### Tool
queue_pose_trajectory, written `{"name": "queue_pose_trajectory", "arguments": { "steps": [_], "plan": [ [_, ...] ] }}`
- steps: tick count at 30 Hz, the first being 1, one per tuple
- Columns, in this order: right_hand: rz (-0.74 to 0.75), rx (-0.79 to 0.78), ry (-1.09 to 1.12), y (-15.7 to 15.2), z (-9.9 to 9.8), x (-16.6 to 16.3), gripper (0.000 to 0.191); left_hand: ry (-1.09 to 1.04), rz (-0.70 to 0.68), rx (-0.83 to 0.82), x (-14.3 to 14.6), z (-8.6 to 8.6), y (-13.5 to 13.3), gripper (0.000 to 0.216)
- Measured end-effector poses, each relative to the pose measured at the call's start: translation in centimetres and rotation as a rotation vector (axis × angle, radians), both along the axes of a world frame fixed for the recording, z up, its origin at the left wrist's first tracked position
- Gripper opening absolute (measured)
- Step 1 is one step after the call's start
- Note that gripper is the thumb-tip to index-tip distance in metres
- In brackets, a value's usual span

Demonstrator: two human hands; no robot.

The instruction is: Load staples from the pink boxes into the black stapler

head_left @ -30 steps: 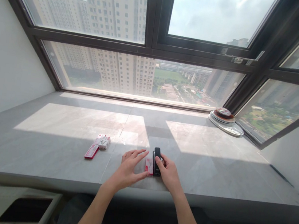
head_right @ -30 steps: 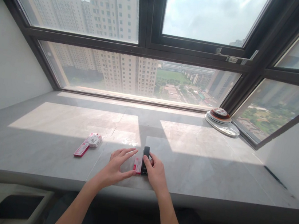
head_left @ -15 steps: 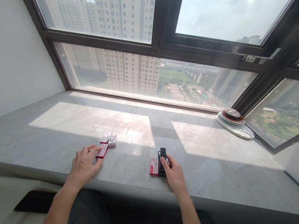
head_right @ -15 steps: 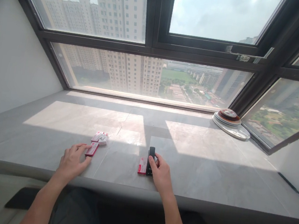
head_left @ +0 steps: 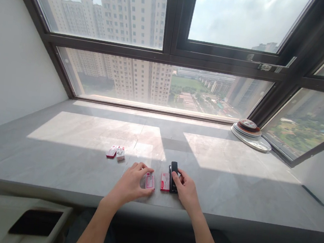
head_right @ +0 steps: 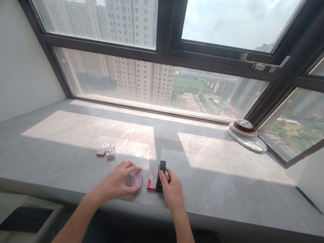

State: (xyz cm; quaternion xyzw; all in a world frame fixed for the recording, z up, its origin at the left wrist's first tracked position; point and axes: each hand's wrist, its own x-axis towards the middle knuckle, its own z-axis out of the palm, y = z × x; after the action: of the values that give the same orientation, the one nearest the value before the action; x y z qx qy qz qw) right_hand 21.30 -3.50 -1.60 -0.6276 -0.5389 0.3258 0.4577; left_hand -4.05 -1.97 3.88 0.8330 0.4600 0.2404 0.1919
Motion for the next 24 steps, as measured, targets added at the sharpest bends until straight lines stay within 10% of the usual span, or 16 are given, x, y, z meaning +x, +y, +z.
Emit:
{"name": "queue_pose_trajectory", "arguments": {
  "steps": [6, 13, 19, 24],
  "plan": [
    [0.010, 0.031, -0.022, 0.0, 0.1, 0.2, 0.061, -0.079, -0.190, -0.016, 6.1, 0.2, 1.3, 0.045],
    [0.024, 0.044, -0.017, 0.1, 0.1, 0.2, 0.056, -0.133, -0.194, -0.011, 5.7, -0.7, 1.5, 0.085],
    [-0.001, 0.008, 0.013, 0.0, 0.1, 0.2, 0.062, -0.101, 0.282, 0.255, -4.5, -0.8, 6.8, 0.044],
    [-0.009, -0.001, 0.006, -0.2, 0.4, 0.3, 0.063, 0.266, 0.506, 0.042, -15.5, -3.8, 11.0, 0.055]
  ]
}}
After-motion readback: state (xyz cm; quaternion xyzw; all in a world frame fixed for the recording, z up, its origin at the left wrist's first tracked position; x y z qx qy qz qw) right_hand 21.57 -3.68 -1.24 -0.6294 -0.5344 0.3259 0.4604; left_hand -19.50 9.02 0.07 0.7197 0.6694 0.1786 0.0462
